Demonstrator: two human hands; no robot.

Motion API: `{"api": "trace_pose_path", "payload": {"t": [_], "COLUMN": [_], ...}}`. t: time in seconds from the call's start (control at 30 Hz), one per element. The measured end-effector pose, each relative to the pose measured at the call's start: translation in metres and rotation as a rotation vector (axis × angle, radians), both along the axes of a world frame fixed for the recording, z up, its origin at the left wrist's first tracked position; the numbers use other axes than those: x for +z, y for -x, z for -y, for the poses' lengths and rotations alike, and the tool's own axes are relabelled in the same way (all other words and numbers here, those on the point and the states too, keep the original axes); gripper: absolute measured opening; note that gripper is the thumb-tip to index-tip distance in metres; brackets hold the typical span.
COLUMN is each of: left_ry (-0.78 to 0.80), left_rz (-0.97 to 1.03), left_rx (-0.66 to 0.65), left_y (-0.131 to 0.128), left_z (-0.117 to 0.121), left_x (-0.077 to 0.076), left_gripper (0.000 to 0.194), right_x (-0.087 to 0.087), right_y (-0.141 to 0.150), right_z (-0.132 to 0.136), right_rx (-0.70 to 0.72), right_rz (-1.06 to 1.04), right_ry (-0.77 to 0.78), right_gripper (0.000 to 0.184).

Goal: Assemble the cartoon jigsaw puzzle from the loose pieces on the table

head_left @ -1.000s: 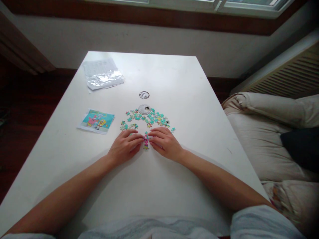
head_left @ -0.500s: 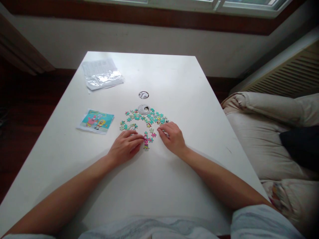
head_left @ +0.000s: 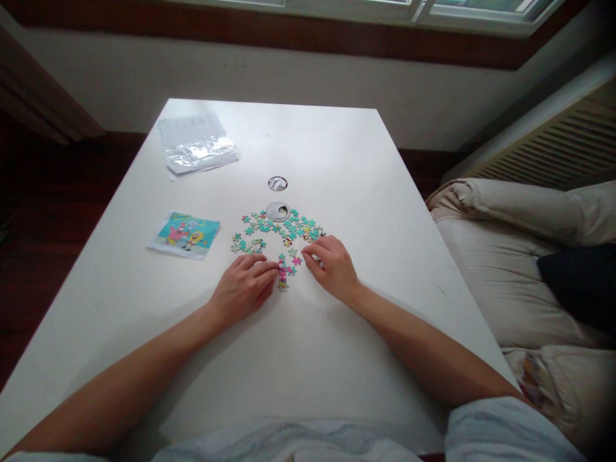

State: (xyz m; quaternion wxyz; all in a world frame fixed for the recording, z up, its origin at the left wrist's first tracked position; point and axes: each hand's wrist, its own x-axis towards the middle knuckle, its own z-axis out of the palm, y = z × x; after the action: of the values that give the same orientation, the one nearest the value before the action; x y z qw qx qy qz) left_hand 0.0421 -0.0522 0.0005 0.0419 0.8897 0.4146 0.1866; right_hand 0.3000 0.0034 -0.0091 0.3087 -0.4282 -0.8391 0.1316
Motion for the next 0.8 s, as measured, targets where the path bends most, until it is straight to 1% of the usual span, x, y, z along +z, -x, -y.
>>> {"api": "trace_pose_path", "payload": {"t": [0.1,0.27,0.47,0.53,0.67,0.73,0.8], "left_ry": [-0.004,-0.020,-0.051,-0.059,-0.067,-0.053,-0.034], "left_rz": [0.019,0.007,0.014,0.007,0.021,0.057,0.093], "left_rx": [-0.017,-0.036,-0.058,-0.058,-0.014,0.003,0.018], "left_y": [0.001,0.001,-0.003,-0.003,-0.002,0.001,0.003], "left_z": [-0.001,0.000,0.007,0.009,0.007,0.003,0.000], "left_x": [-0.003,-0.001,0.001,0.000,-0.001,-0.002,-0.003], "left_gripper": [0.026,0.027,0.031,0.028,0.022,0.022,0.022], "right_x": [0.000,0.000,0.005,0.006,0.007,0.007,0.007], "right_y": [0.001,0.001,0.002,0.002,0.002,0.002,0.003], "right_z": [0.001,0.004,0.004,0.003,0.003,0.004,0.006], "right_rx": [0.045,0.043,0.078,0.081,0.073,0.072,0.092], "right_rz": [0.073,0.174,0.262,0.279,0.285,0.260,0.216], "right_ry": [0.008,0.006,-0.007,-0.004,0.020,0.033,0.038], "right_gripper": [0.009,0.014,0.012,0.011,0.010,0.010,0.006]}}
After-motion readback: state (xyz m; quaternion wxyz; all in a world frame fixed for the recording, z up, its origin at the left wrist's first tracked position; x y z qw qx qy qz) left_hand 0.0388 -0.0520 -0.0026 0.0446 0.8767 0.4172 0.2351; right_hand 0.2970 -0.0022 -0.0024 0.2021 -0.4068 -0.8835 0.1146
